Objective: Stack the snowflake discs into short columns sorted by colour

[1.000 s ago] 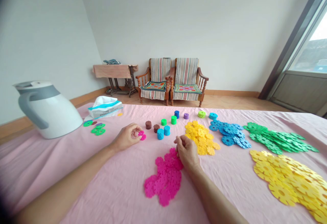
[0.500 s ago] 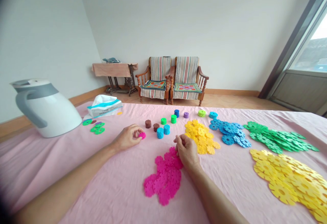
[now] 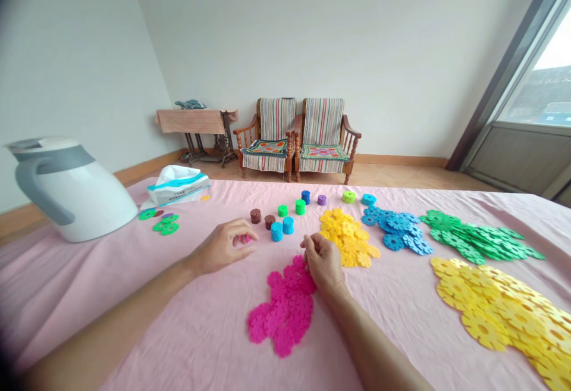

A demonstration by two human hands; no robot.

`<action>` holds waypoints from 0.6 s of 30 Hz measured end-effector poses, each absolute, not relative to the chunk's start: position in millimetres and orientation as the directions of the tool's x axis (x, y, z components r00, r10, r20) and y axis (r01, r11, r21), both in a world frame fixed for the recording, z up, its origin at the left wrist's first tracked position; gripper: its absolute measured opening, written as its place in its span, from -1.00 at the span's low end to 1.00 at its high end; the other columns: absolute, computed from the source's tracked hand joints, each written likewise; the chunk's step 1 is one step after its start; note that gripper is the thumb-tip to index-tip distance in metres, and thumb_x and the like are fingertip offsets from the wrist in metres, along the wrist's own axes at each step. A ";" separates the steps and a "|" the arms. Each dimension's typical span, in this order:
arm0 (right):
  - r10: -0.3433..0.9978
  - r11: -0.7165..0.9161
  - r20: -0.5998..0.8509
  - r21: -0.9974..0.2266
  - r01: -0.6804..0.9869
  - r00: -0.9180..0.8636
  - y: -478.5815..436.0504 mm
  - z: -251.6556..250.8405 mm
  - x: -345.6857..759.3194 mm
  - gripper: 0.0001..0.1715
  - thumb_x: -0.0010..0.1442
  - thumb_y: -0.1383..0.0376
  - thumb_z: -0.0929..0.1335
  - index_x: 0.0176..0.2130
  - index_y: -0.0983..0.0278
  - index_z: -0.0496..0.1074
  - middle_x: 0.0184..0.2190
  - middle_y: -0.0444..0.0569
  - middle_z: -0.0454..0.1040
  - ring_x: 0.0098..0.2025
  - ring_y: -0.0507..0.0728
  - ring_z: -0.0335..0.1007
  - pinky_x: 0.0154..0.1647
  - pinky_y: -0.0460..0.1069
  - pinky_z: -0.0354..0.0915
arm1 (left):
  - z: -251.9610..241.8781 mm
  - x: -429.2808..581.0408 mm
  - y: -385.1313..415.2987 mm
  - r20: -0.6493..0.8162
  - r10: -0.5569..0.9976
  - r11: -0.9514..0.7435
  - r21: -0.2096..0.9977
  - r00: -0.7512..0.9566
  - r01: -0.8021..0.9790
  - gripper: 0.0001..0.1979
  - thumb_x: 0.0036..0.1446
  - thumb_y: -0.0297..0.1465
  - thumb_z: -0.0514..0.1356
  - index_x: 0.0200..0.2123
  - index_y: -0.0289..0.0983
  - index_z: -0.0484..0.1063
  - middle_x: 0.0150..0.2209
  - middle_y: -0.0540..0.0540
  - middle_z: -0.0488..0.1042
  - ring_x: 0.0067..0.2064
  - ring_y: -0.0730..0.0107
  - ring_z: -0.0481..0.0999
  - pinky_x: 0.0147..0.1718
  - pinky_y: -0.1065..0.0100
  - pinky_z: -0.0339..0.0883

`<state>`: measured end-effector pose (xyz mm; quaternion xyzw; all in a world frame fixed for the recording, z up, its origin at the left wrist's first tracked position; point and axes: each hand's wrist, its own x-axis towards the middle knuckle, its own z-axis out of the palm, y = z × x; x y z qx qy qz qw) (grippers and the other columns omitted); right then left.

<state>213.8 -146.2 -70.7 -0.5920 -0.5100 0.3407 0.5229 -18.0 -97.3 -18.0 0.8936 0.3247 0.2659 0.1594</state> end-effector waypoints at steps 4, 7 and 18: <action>0.957 0.071 0.132 -0.970 0.231 0.260 -146.1 -69.1 212.6 -0.60 0.10 0.01 0.23 -0.48 0.27 0.32 -0.75 -0.21 0.24 -0.75 -0.04 0.15 -0.74 -0.14 0.03 | -13.9 2.2 -123.5 0.198 0.515 -0.785 0.500 0.834 0.366 -0.68 0.01 -0.38 0.24 -0.11 -0.21 0.40 -0.19 -0.07 0.36 -0.27 0.42 0.37 -0.25 0.39 0.28; 0.954 0.076 0.140 -0.968 0.238 0.265 -146.8 -67.9 211.7 -0.59 0.09 0.00 0.23 -0.49 0.27 0.32 -0.75 -0.21 0.23 -0.75 -0.04 0.14 -0.73 -0.14 0.02 | -18.2 9.1 -130.0 0.147 0.486 -0.791 0.493 0.862 0.362 -0.63 0.02 -0.37 0.24 -0.05 -0.21 0.39 -0.19 -0.09 0.36 -0.19 0.33 0.37 -0.17 0.35 0.26; 0.955 0.072 0.140 -0.964 0.254 0.261 -147.0 -68.0 211.5 -0.62 0.10 0.02 0.22 -0.49 0.27 0.31 -0.74 -0.22 0.23 -0.74 -0.03 0.15 -0.72 -0.13 0.04 | -20.1 17.1 -131.4 0.144 0.515 -0.791 0.461 0.845 0.403 -0.81 -0.07 -0.49 0.22 -0.29 -0.27 0.43 -0.34 -0.04 0.36 -0.27 0.36 0.36 -0.28 0.41 0.24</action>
